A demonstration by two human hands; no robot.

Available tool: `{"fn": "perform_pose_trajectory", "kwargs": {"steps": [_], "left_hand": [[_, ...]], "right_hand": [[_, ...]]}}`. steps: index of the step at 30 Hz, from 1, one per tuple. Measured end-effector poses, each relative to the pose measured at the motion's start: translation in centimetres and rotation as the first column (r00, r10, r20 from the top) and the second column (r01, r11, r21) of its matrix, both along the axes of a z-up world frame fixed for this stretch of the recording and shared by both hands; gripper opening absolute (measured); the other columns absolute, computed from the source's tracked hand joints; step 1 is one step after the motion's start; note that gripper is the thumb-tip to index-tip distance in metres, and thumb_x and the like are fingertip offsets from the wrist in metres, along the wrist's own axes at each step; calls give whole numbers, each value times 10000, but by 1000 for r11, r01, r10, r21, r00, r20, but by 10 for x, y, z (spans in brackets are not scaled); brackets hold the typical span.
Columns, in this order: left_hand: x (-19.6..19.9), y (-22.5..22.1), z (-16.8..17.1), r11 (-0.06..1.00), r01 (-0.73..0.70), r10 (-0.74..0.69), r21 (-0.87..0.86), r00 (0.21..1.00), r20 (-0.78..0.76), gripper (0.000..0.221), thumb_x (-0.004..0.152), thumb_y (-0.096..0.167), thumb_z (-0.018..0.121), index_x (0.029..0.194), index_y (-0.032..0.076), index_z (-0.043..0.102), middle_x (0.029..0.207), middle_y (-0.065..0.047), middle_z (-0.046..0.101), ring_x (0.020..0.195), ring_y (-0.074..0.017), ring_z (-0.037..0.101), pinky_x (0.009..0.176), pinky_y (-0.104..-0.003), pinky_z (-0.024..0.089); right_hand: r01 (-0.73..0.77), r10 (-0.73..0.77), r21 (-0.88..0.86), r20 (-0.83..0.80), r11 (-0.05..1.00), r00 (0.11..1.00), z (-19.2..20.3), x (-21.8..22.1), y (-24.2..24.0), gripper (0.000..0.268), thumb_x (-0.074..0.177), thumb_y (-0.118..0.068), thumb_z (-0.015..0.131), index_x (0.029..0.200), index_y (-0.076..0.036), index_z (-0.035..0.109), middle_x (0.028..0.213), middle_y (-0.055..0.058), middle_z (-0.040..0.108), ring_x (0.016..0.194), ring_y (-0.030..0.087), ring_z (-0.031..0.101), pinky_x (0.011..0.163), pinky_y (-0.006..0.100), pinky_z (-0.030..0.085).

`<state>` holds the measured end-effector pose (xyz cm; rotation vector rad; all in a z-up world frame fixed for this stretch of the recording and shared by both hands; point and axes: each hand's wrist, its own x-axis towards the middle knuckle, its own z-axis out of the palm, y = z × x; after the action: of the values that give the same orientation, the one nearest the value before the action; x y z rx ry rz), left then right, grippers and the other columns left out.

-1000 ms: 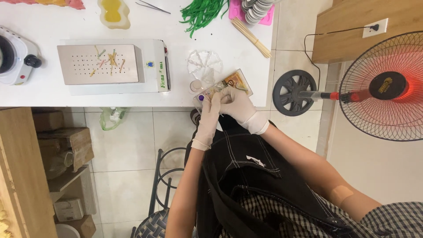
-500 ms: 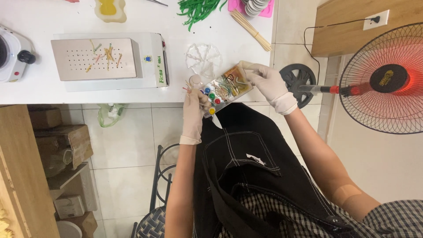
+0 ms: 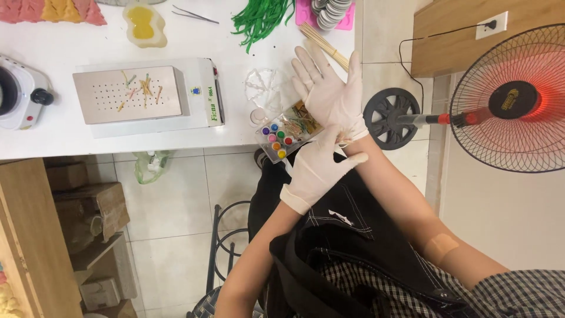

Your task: Sorting and preparing various candle-making supplies including wicks, wax shapes, and fragrance oils.

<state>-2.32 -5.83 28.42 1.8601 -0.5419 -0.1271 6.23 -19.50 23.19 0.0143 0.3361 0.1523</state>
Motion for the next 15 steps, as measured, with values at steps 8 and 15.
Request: {"fn": "perform_pose_trajectory", "kwargs": {"steps": [8, 15], "left_hand": [[11, -23, -24, 977, 19, -76, 211, 962, 263, 245, 952, 291, 692, 1032, 90, 578, 836, -116, 638, 769, -319, 671, 666, -442, 519], [-22, -47, -26, 920, 327, -381, 217, 875, 297, 170, 877, 172, 640, 1004, 91, 561, 860, -104, 653, 816, -292, 694, 708, -418, 546]], "right_hand": [[46, 30, -402, 180, 915, 983, 6, 3, -13, 740, 971, -631, 541, 1585, -286, 314, 1689, 111, 349, 1564, 257, 358, 1311, 431, 311], [225, -149, -479, 191, 849, 970, 0, -16, -57, 658, 960, -576, 610, 1524, -309, 401, 1531, 153, 451, 1424, 347, 513, 1184, 554, 415]]}}
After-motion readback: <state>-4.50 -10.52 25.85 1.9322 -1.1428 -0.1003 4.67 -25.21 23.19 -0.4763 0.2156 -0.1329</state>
